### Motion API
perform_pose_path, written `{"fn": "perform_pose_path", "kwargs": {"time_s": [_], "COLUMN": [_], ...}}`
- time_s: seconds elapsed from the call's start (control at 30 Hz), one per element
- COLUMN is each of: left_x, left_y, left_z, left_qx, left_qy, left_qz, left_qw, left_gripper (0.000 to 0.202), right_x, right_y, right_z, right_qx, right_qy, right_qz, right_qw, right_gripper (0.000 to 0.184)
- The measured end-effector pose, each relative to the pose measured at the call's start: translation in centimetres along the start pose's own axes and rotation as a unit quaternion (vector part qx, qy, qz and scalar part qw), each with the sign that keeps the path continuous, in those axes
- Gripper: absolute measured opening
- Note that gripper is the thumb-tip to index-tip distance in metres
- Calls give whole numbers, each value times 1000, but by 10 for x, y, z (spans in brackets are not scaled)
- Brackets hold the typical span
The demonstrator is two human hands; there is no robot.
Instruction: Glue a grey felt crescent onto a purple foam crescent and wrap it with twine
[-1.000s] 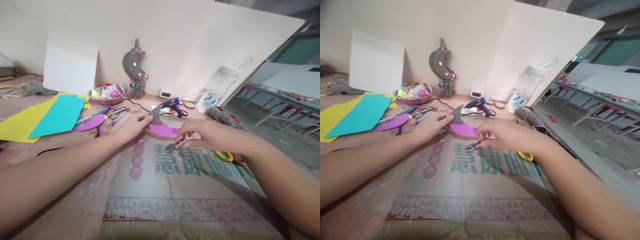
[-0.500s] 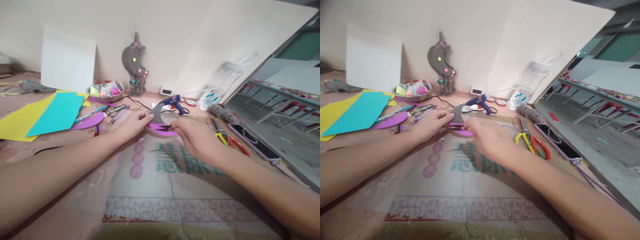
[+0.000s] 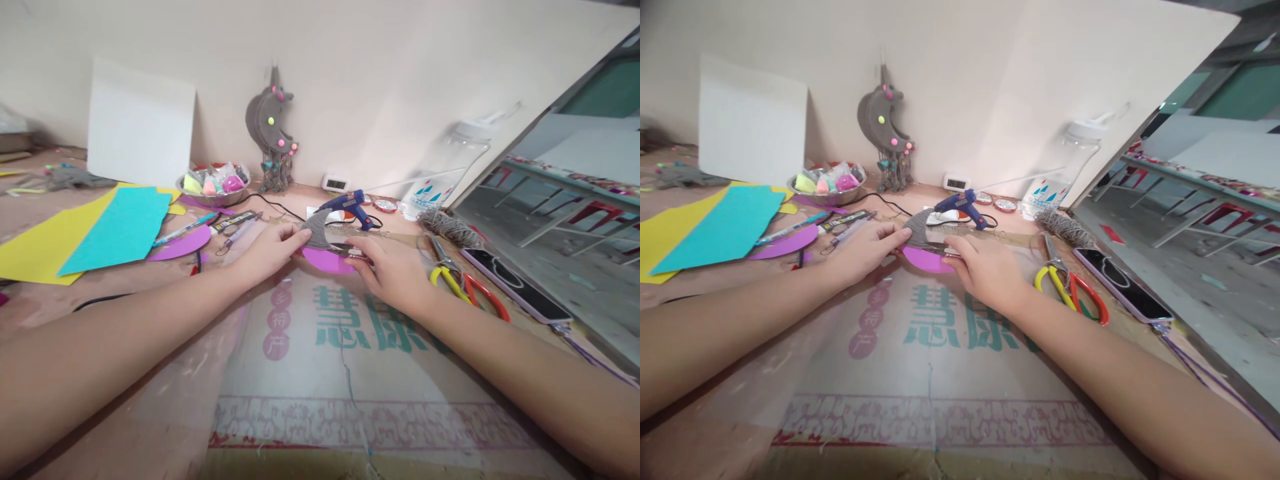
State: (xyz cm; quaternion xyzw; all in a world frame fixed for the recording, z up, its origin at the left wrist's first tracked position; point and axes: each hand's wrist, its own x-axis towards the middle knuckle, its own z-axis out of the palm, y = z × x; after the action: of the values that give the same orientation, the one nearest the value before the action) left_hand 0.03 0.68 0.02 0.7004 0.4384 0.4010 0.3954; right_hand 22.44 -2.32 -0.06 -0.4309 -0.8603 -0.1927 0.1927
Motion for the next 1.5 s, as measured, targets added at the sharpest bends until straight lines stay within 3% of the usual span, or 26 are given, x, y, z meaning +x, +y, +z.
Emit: {"fn": "perform_pose_path", "kwargs": {"time_s": [0.53,1.5], "left_x": [-1,1], "left_y": [-5,-12], "left_z": [0,2], "left_qx": [25,28], "left_qy": [-7,-30], "left_qz": [-2,15], "left_qw": [1000,999], "left_gripper": [36,34], "right_x": [0,0], "right_y": [0,0], "right_z": [2,7], "right_qx": [-64,-72], "right_qy": [-31,-14], "right_qz": [-20,-72], "right_qw": [997,995], "right_gripper": [31,31]}}
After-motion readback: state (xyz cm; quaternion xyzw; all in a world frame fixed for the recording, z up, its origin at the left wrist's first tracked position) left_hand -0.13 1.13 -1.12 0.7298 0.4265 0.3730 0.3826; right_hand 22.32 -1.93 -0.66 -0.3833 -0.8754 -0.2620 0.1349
